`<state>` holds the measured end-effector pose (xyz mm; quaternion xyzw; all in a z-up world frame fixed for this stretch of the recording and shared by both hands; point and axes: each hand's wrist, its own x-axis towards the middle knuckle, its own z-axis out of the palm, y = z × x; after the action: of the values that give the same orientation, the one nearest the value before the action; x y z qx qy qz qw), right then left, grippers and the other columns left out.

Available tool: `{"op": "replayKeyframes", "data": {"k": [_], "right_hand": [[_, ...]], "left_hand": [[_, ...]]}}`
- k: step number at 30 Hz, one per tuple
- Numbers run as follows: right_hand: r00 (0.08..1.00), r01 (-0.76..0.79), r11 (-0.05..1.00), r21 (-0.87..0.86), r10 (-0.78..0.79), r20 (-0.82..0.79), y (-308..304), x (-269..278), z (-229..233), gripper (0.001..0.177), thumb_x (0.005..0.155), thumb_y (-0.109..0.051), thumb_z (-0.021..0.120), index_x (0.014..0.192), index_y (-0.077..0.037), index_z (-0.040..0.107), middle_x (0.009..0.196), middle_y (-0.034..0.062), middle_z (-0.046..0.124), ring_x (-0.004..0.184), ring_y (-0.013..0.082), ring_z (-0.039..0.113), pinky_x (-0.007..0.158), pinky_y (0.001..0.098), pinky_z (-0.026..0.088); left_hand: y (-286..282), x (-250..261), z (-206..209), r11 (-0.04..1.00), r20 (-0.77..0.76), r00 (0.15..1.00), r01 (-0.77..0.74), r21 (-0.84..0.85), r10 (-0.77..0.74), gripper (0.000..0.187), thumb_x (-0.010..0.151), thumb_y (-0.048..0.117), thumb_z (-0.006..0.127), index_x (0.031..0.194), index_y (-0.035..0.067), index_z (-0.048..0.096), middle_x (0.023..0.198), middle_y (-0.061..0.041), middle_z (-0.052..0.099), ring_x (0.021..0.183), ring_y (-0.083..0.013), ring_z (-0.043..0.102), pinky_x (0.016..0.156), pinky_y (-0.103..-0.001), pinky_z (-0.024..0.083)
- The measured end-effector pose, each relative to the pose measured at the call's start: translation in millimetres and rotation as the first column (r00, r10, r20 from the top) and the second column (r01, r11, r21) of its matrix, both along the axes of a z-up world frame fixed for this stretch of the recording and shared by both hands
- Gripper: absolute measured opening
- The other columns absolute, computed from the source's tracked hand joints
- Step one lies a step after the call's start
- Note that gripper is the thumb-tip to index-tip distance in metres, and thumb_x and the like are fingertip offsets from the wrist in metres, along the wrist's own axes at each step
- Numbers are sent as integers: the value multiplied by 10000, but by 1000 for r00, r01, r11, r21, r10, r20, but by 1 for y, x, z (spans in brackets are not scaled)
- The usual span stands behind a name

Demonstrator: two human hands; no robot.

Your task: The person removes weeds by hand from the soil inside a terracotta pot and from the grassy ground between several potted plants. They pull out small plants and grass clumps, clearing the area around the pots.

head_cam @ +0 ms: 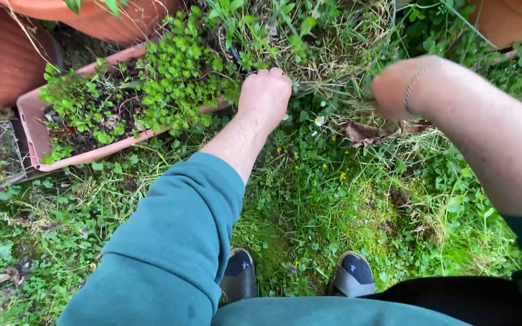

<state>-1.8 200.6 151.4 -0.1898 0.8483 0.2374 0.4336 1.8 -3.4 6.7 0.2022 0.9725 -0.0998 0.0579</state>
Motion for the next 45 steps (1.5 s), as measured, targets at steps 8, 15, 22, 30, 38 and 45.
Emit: {"op": "replayKeyframes", "data": {"k": [8, 15, 22, 30, 38, 45], "right_hand": [[892, 89, 967, -240, -185, -414, 0, -37, -19, 455, 1128, -432, 453, 1048, -101, 755, 984, 100, 758, 891, 288, 746, 753, 477, 666], [818, -381, 799, -466, 57, -572, -41, -106, -106, 708, 831, 39, 567, 1503, -171, 492, 1414, 68, 532, 911, 346, 720, 622, 491, 648], [722, -590, 723, -360, 272, -637, -63, -126, -131, 519, 931, -97, 545, 1446, -158, 527, 1320, 110, 556, 1034, 302, 673, 645, 443, 656], [807, -470, 795, -384, 211, -551, -67, -126, -115, 295, 1081, -182, 442, 1259, -108, 664, 1352, 139, 534, 1003, 334, 646, 829, 549, 639], [918, -264, 884, -386, 108, -382, -85, -111, -123, 304, 961, -161, 536, 1230, -90, 659, 1126, 118, 675, 933, 301, 721, 731, 448, 657], [855, -322, 802, -503, 18, -518, -79, -114, -155, 218, 768, -205, 637, 820, -46, 777, 752, 115, 738, 819, 329, 767, 737, 467, 637]], "left_hand": [[6, -5, 26, 999, 249, 968, -32, -12, 34, 210, 922, 92, 741, 1133, 98, 747, 959, -80, 706, 869, -200, 716, 800, -410, 654], [0, -9, -7, 999, 127, 991, 42, -1, -42, 199, 833, -13, 693, 1009, 44, 765, 905, -93, 679, 789, -274, 708, 646, -442, 625], [-5, -10, -15, 997, 120, 991, 59, 47, -64, 193, 822, 9, 729, 999, 71, 775, 932, -85, 687, 785, -244, 711, 667, -424, 634], [-2, -8, -1, 999, 181, 983, 35, 18, -38, 196, 872, 29, 712, 1062, 56, 750, 985, -105, 680, 818, -230, 704, 696, -399, 637], [-1, -8, -6, 999, 170, 985, 41, -14, -38, 209, 846, 81, 753, 1054, 58, 753, 986, -103, 679, 835, -241, 711, 688, -402, 641], [-13, -1, -40, 949, -368, 921, 220, 226, -126, 81, 723, -2, 665, 692, 64, 699, 663, -81, 581, 555, -279, 656, 462, -434, 573]]}}
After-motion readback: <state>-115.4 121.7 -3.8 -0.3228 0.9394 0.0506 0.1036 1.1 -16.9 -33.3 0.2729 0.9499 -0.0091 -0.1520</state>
